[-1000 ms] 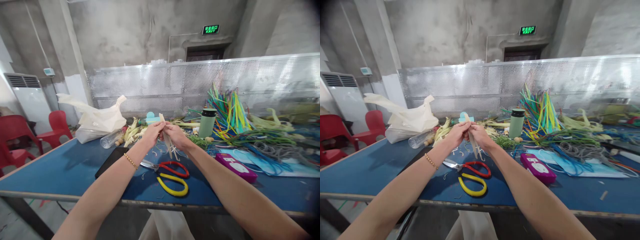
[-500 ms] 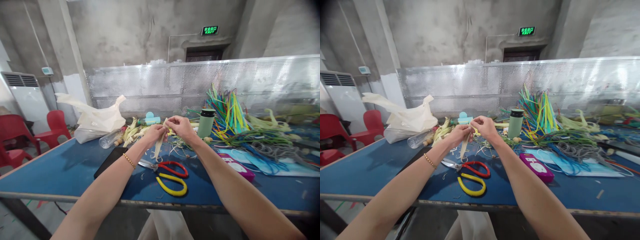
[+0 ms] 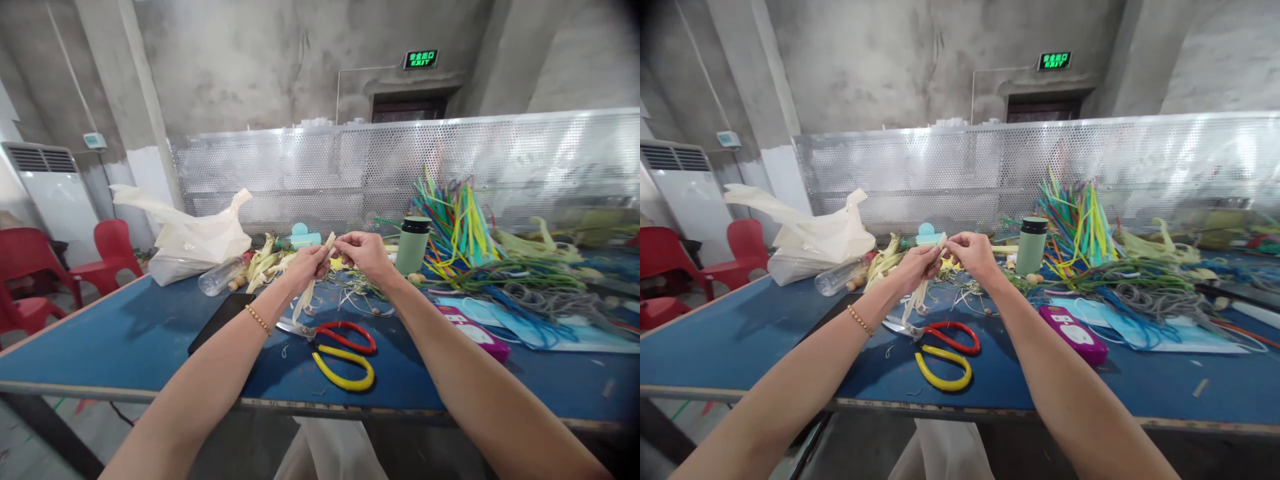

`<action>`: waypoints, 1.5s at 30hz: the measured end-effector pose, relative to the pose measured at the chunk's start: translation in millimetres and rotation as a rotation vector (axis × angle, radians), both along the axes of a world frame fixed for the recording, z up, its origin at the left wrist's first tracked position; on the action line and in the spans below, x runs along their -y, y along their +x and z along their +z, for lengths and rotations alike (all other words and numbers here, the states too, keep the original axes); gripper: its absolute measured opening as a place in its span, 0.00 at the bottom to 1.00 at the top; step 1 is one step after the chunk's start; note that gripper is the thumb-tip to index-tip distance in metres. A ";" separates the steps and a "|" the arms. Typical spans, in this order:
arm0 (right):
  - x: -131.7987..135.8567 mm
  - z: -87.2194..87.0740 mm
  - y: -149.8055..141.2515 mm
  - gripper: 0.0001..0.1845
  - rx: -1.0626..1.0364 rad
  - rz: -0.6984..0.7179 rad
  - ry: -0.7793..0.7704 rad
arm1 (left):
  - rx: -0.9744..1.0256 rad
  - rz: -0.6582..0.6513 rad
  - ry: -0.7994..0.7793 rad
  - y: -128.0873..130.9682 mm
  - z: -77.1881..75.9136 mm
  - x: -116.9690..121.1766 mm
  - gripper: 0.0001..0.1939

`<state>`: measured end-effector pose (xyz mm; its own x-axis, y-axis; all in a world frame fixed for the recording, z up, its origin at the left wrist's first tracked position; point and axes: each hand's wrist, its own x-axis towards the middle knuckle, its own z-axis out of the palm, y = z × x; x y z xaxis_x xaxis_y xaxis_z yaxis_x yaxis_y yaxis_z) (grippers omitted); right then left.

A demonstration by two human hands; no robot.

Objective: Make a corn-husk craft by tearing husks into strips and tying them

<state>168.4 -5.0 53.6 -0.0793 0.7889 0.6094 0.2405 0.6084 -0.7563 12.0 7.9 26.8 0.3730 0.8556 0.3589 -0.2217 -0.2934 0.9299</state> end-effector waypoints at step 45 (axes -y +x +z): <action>1.8 -0.5 1.9 0.10 0.124 -0.071 -0.034 | -0.028 0.149 -0.039 2.0 4.7 6.2 0.04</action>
